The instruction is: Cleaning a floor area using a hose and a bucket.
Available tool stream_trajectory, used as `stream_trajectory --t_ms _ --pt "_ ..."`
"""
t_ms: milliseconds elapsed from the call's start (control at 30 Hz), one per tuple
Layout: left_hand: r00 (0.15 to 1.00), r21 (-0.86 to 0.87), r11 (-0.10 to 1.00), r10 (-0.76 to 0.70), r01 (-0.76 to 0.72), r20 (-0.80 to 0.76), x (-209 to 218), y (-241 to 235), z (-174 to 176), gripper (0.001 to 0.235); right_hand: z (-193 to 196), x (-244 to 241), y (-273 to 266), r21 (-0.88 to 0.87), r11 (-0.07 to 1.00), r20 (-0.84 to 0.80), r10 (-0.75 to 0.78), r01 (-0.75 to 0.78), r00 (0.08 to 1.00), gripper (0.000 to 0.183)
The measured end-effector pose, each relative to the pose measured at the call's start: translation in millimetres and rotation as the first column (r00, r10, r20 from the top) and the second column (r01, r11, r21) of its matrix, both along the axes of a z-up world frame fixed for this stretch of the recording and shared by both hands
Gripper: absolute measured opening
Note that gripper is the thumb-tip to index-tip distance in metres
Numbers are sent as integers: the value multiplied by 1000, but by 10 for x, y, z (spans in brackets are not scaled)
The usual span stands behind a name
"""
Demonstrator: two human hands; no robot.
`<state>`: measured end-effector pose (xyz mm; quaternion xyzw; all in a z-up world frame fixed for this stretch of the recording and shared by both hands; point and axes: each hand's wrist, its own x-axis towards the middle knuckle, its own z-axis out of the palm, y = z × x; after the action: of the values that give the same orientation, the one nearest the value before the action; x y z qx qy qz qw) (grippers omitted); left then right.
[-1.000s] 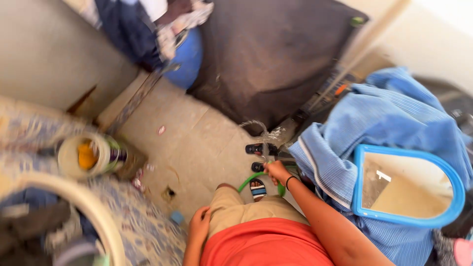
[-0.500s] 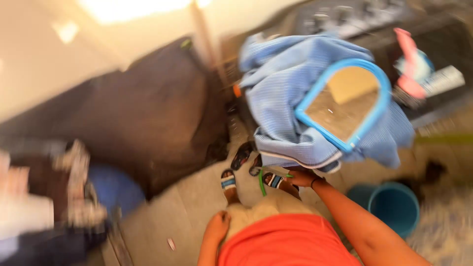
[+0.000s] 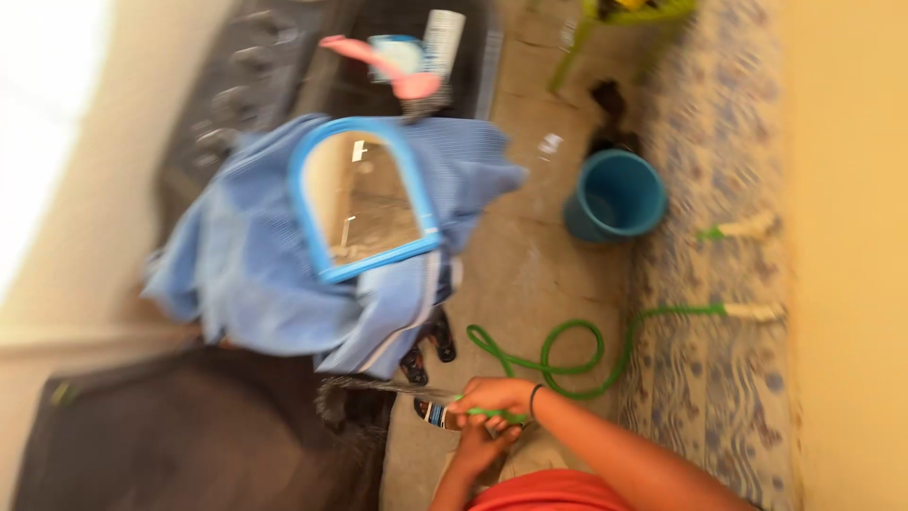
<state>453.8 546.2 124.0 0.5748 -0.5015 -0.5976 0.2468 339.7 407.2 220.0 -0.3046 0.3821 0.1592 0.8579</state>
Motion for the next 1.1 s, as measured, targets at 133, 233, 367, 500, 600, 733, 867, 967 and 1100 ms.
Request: stream_trajectory --t_ms 133,233,367,500,600,733,867,967,1100 --pt "960 176 945 -261 275 -97 -463 287 -658 69 399 6 222 161 983 127 -111 90 986 37" --pt "907 285 862 -416 418 -74 -311 390 -633 72 353 -82 297 205 966 250 -209 159 945 37" --pt "852 298 829 -517 473 87 143 346 -389 78 494 -386 271 285 864 311 -493 415 813 36" --pt "834 216 848 -521 484 180 421 -46 293 62 386 -823 420 534 252 144 -968 807 208 24" --pt "774 79 791 -610 606 172 488 -258 573 53 634 -1136 727 440 -91 108 -982 893 -153 28" --pt "719 -353 650 -687 673 107 420 -343 807 43 1650 -1142 1023 375 -232 229 -915 898 -332 30" --pt "615 -210 609 -787 765 -44 92 199 986 42 2351 -992 1182 -30 -299 243 -928 954 -283 30" --pt "383 241 340 -910 909 -159 -21 750 1239 51 2185 -1094 1187 -15 -332 275 -908 943 -315 25" --pt "243 175 171 -752 970 -612 39 1825 925 52 667 -1143 1512 -476 114 -209 -978 872 14 36"
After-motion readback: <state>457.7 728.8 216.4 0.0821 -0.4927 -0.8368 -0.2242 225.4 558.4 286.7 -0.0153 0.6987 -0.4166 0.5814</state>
